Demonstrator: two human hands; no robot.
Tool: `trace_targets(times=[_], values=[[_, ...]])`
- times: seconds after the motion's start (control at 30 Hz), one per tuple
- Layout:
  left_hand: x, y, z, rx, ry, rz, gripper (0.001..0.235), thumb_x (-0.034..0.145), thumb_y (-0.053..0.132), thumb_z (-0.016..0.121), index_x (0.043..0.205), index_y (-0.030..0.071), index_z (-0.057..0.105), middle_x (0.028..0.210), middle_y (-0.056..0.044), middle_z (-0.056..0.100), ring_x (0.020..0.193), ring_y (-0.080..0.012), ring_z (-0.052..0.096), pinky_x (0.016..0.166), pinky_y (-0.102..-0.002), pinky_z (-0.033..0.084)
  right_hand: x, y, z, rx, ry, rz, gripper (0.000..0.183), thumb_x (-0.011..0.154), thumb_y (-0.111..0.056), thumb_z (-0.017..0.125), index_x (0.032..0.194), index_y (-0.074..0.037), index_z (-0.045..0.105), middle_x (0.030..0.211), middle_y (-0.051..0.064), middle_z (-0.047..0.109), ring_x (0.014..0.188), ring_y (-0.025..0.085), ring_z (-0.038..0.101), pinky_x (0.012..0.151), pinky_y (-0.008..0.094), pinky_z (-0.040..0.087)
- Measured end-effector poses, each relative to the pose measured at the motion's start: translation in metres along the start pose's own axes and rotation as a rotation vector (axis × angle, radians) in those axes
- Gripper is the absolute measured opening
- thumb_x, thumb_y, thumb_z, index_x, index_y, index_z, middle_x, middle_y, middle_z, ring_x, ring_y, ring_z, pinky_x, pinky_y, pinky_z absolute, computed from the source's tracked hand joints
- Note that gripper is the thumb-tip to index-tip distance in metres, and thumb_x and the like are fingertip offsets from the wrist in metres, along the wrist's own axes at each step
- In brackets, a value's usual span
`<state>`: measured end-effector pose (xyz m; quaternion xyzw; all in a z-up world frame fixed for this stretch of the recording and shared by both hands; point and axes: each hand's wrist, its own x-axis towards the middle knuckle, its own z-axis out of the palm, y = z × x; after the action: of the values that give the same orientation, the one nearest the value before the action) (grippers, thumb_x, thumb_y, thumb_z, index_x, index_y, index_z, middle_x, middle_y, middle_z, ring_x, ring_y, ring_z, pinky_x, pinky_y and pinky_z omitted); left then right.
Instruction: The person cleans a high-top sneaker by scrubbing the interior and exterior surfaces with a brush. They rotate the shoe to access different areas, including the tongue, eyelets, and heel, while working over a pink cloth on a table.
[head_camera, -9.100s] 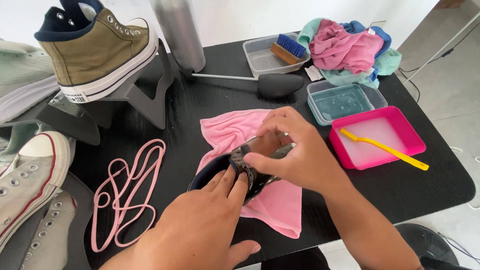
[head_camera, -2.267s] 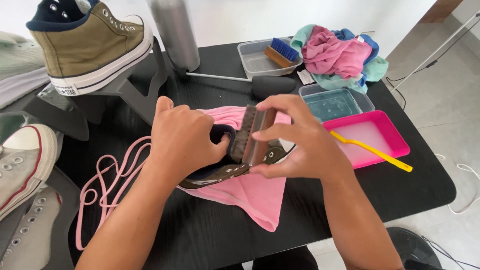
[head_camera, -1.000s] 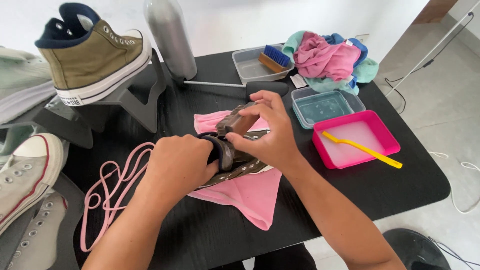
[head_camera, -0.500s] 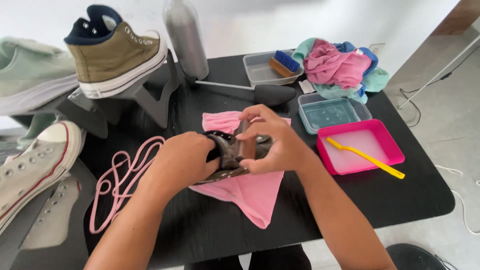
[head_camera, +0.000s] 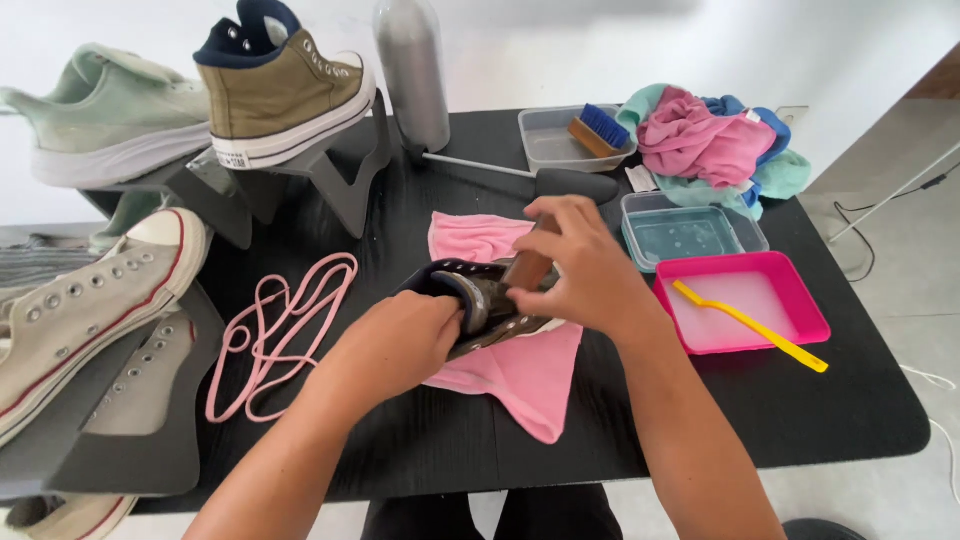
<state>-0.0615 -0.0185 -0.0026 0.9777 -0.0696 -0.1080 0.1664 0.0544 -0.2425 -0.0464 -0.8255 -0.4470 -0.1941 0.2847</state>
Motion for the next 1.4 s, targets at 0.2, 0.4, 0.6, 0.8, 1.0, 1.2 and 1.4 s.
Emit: trace_targets(times=[0.2, 0.4, 0.6, 0.8, 1.0, 1.2, 1.4], values=[[0.010, 0.000, 0.012, 0.053, -0.061, 0.077, 0.026, 0.098, 0.020, 0.050, 0.083, 0.009, 0.068, 0.064, -0.013, 0.067, 0.059, -0.0350, 0.069, 0.056, -0.039, 0.055, -0.006, 0.020, -0.008, -0.127, 0.142, 0.050, 0.048, 0.069, -0.041, 0.092, 0.102, -0.010, 0.074, 0.122, 0.011, 0.060, 0.118, 0.036, 0.055, 0.102, 0.045, 0.048], [0.016, -0.007, -0.021, 0.008, -0.200, 0.094, 0.024, 0.091, 0.020, 0.058, 0.100, 0.010, 0.078, 0.084, -0.019, 0.076, 0.083, -0.0409, 0.074, 0.074, -0.046, 0.058, -0.010, 0.027, -0.031, 0.092, 0.066, 0.268, 0.035, 0.074, -0.029, 0.084, 0.103, -0.012, 0.075, 0.123, 0.010, 0.061, 0.116, 0.039, 0.061, 0.101, 0.050, 0.049], [0.032, -0.034, -0.036, -0.054, -0.215, -0.001, 0.031, 0.081, 0.028, 0.069, 0.100, 0.008, 0.081, 0.088, -0.018, 0.078, 0.091, -0.0387, 0.075, 0.082, -0.046, 0.059, -0.007, 0.014, -0.030, 0.111, 0.079, 0.236, 0.036, 0.074, -0.027, 0.086, 0.105, -0.013, 0.075, 0.126, 0.009, 0.060, 0.118, 0.038, 0.062, 0.103, 0.049, 0.049], [0.040, -0.075, -0.027, -0.563, -0.044, -0.068, 0.022, 0.071, 0.009, 0.066, 0.087, 0.002, 0.080, 0.068, -0.013, 0.071, 0.067, -0.0248, 0.066, 0.069, -0.038, 0.055, 0.004, -0.013, -0.003, 0.130, 0.173, -0.078, 0.053, 0.066, -0.033, 0.094, 0.110, -0.011, 0.074, 0.132, 0.017, 0.055, 0.120, 0.037, 0.060, 0.107, 0.039, 0.048], [0.039, -0.074, -0.015, -0.903, -0.072, -0.160, 0.020, 0.080, 0.013, 0.074, 0.082, -0.006, 0.079, 0.063, -0.018, 0.069, 0.056, -0.0285, 0.064, 0.053, -0.040, 0.053, 0.008, -0.024, 0.022, 0.159, 0.231, -0.134, 0.059, 0.063, -0.035, 0.095, 0.112, -0.012, 0.072, 0.135, 0.017, 0.053, 0.122, 0.034, 0.059, 0.110, 0.037, 0.048], [0.024, -0.056, -0.008, -1.093, -0.015, -0.169, 0.021, 0.080, 0.011, 0.076, 0.084, -0.009, 0.079, 0.065, -0.017, 0.068, 0.056, -0.0260, 0.064, 0.054, -0.037, 0.057, 0.007, -0.033, 0.011, 0.216, 0.174, 0.026, 0.070, 0.064, -0.037, 0.097, 0.120, -0.007, 0.068, 0.136, 0.019, 0.053, 0.123, 0.034, 0.061, 0.112, 0.039, 0.047], [0.021, -0.062, 0.007, -1.168, 0.012, -0.084, 0.032, 0.086, 0.025, 0.081, 0.078, -0.006, 0.079, 0.061, -0.018, 0.069, 0.053, -0.0245, 0.067, 0.052, -0.034, 0.060, 0.012, -0.042, 0.009, 0.216, 0.146, 0.074, 0.073, 0.061, -0.034, 0.098, 0.123, -0.008, 0.070, 0.132, 0.020, 0.061, 0.118, 0.033, 0.066, 0.107, 0.040, 0.051]])
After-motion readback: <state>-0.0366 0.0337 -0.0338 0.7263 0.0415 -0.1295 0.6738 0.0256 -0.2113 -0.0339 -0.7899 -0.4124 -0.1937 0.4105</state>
